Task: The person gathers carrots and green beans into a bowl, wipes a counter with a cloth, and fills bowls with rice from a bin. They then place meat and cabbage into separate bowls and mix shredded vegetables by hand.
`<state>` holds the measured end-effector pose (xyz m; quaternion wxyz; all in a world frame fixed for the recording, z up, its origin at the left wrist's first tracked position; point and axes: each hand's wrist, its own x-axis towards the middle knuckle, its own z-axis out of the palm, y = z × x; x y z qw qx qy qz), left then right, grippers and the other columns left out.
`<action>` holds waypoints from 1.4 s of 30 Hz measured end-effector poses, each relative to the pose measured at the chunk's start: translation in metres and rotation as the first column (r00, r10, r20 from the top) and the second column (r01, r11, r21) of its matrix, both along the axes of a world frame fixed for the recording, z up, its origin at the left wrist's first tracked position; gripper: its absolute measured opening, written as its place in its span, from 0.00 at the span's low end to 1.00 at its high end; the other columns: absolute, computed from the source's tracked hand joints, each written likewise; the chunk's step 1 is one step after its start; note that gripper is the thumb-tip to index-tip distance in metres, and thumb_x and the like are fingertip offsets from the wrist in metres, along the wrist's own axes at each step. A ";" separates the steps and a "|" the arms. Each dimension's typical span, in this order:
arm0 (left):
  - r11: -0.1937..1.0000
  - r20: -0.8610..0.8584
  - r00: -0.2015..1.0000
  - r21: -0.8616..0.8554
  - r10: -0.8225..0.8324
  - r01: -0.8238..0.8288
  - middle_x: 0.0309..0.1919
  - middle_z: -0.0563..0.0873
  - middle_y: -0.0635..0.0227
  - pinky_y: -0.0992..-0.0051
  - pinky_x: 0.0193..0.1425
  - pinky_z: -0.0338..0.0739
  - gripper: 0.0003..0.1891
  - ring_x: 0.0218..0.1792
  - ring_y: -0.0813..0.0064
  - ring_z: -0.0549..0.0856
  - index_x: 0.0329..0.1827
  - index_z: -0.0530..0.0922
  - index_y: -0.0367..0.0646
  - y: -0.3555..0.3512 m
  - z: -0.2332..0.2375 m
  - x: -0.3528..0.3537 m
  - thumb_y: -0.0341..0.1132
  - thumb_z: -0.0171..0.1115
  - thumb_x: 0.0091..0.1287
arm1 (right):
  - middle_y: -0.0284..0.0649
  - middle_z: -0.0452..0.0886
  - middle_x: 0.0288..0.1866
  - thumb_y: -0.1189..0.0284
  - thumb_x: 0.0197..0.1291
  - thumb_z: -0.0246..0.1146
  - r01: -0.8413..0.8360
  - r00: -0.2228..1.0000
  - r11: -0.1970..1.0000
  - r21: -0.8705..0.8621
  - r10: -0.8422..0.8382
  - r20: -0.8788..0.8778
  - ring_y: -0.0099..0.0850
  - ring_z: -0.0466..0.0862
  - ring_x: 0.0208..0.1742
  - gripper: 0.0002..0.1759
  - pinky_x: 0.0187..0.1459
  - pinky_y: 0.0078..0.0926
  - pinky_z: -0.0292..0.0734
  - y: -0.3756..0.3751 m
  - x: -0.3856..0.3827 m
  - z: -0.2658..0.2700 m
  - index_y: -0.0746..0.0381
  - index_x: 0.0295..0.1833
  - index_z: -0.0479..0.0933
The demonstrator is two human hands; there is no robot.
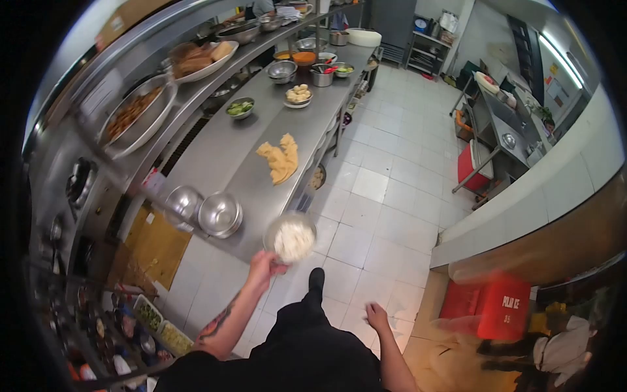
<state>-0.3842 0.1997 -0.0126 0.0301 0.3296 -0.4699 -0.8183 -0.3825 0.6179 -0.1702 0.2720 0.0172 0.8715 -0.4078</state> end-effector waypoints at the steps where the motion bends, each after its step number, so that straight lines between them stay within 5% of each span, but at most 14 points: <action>1: 0.999 -0.039 0.998 0.008 0.046 -0.046 0.43 0.84 0.56 0.70 0.41 0.88 0.12 0.39 0.61 0.89 0.51 0.74 0.34 -0.017 -0.002 -0.050 0.29 0.55 0.67 | 0.54 0.85 0.45 0.57 0.71 0.52 -0.047 0.976 0.957 0.286 0.105 -0.192 0.48 0.87 0.45 0.23 0.46 0.40 0.82 0.041 0.012 -0.026 0.66 0.50 0.80; 3: 0.977 -0.168 0.964 -0.017 0.205 -0.210 0.38 0.84 0.57 0.71 0.35 0.87 0.06 0.34 0.66 0.89 0.43 0.75 0.33 -0.043 -0.004 -0.153 0.28 0.55 0.68 | 0.57 0.84 0.47 0.52 0.66 0.53 -0.150 0.986 0.797 0.586 0.162 0.031 0.52 0.85 0.47 0.27 0.51 0.45 0.78 0.150 0.051 -0.110 0.68 0.46 0.80; 4: 0.964 -0.220 0.942 -0.026 0.253 -0.265 0.37 0.84 0.57 0.71 0.34 0.86 0.06 0.34 0.68 0.88 0.43 0.75 0.34 -0.056 0.000 -0.204 0.28 0.56 0.68 | 0.59 0.84 0.45 0.53 0.68 0.54 0.039 0.900 0.818 0.574 -0.278 0.335 0.52 0.87 0.40 0.27 0.43 0.50 0.81 0.144 0.051 -0.046 0.70 0.49 0.78; 5: 0.949 -0.244 0.922 -0.024 0.301 -0.316 0.36 0.84 0.58 0.73 0.33 0.86 0.06 0.32 0.69 0.88 0.43 0.75 0.35 -0.071 -0.003 -0.253 0.28 0.57 0.68 | 0.56 0.82 0.37 0.55 0.69 0.54 0.597 0.538 0.725 0.344 -0.680 0.499 0.50 0.86 0.30 0.25 0.30 0.51 0.83 0.196 0.085 -0.107 0.69 0.51 0.73; 9: 0.900 -0.234 0.883 -0.062 0.407 -0.432 0.34 0.85 0.60 0.73 0.33 0.85 0.05 0.29 0.69 0.87 0.42 0.75 0.36 -0.122 -0.035 -0.404 0.28 0.58 0.67 | 0.49 0.79 0.31 0.58 0.70 0.53 0.697 0.352 0.533 0.480 -0.837 0.418 0.43 0.84 0.24 0.20 0.23 0.45 0.83 0.168 0.072 0.009 0.67 0.50 0.71; 13: 0.917 -0.173 0.902 0.020 0.394 -0.397 0.43 0.83 0.55 0.68 0.39 0.86 0.10 0.37 0.63 0.87 0.48 0.74 0.35 -0.133 -0.045 -0.460 0.29 0.59 0.67 | 0.48 0.80 0.35 0.60 0.69 0.55 0.678 0.402 0.623 0.390 -0.759 0.513 0.42 0.84 0.30 0.19 0.27 0.46 0.83 0.129 0.032 0.008 0.66 0.51 0.72; 16: 0.914 -0.098 0.912 0.125 0.398 -0.385 0.59 0.76 0.58 0.57 0.61 0.78 0.18 0.64 0.57 0.76 0.57 0.72 0.37 -0.129 -0.078 -0.453 0.38 0.60 0.70 | 0.47 0.81 0.37 0.62 0.68 0.56 0.611 0.473 0.736 0.293 -0.635 0.611 0.42 0.85 0.34 0.18 0.30 0.47 0.84 0.092 -0.011 -0.014 0.66 0.53 0.73; 25: 0.754 -0.097 0.937 -0.569 0.335 -0.329 0.72 0.71 0.70 0.75 0.54 0.75 0.13 0.53 0.80 0.78 0.56 0.76 0.43 -0.160 -0.100 -0.366 0.39 0.59 0.74 | 0.50 0.83 0.46 0.68 0.65 0.62 0.084 0.638 0.996 0.020 -0.069 0.767 0.41 0.86 0.44 0.17 0.36 0.48 0.86 0.121 -0.282 -0.163 0.65 0.56 0.75; 28: 0.749 -0.047 0.933 -0.582 0.358 -0.317 0.67 0.76 0.71 0.73 0.56 0.74 0.13 0.53 0.79 0.79 0.55 0.77 0.43 -0.203 -0.098 -0.375 0.40 0.60 0.74 | 0.53 0.84 0.52 0.55 0.75 0.48 -0.102 0.612 0.947 0.303 -0.181 0.770 0.48 0.88 0.41 0.28 0.35 0.47 0.87 0.137 -0.451 -0.194 0.71 0.60 0.71; 30: 0.784 0.238 0.867 -0.573 0.437 -0.238 0.60 0.79 0.69 0.72 0.56 0.73 0.14 0.53 0.80 0.79 0.55 0.77 0.42 -0.230 -0.106 -0.381 0.39 0.62 0.73 | 0.50 0.86 0.50 0.48 0.63 0.57 -0.362 0.803 0.801 0.477 0.007 0.597 0.48 0.85 0.51 0.29 0.58 0.46 0.77 0.131 -0.575 -0.204 0.64 0.50 0.83; 34: 0.734 0.301 0.817 -0.649 0.492 -0.203 0.52 0.81 0.66 0.71 0.54 0.74 0.15 0.50 0.75 0.79 0.54 0.77 0.39 -0.203 -0.087 -0.414 0.39 0.64 0.71 | 0.53 0.84 0.48 0.61 0.64 0.56 -0.111 0.983 0.867 0.486 0.167 -0.072 0.52 0.83 0.51 0.17 0.54 0.48 0.79 0.042 -0.816 -0.097 0.62 0.46 0.82; 38: -0.006 0.176 0.925 -0.982 0.335 0.189 0.40 0.80 0.55 0.64 0.49 0.74 0.12 0.42 0.60 0.78 0.45 0.76 0.31 -0.110 -0.079 -0.392 0.34 0.59 0.73 | 0.52 0.85 0.46 0.66 0.63 0.57 0.168 0.930 0.983 0.071 -0.135 -0.341 0.52 0.84 0.49 0.15 0.50 0.42 0.80 -0.074 -0.960 -0.091 0.62 0.48 0.83; 40: -0.008 0.117 0.921 -0.992 0.373 0.129 0.33 0.80 0.56 0.65 0.41 0.73 0.09 0.36 0.62 0.79 0.40 0.76 0.32 -0.046 -0.076 -0.382 0.32 0.56 0.73 | 0.51 0.86 0.41 0.62 0.65 0.58 0.066 0.903 0.996 -0.064 -0.087 -0.420 0.46 0.87 0.42 0.16 0.45 0.38 0.81 -0.153 -0.985 -0.074 0.61 0.47 0.83; 42: 0.284 0.195 0.903 -0.955 0.383 0.086 0.30 0.80 0.60 0.68 0.39 0.73 0.08 0.34 0.65 0.79 0.35 0.76 0.34 0.006 -0.073 -0.380 0.30 0.54 0.71 | 0.45 0.86 0.29 0.64 0.65 0.58 -0.098 0.955 0.973 -0.209 0.033 -0.295 0.37 0.87 0.27 0.13 0.35 0.33 0.82 -0.229 -0.995 -0.079 0.60 0.44 0.83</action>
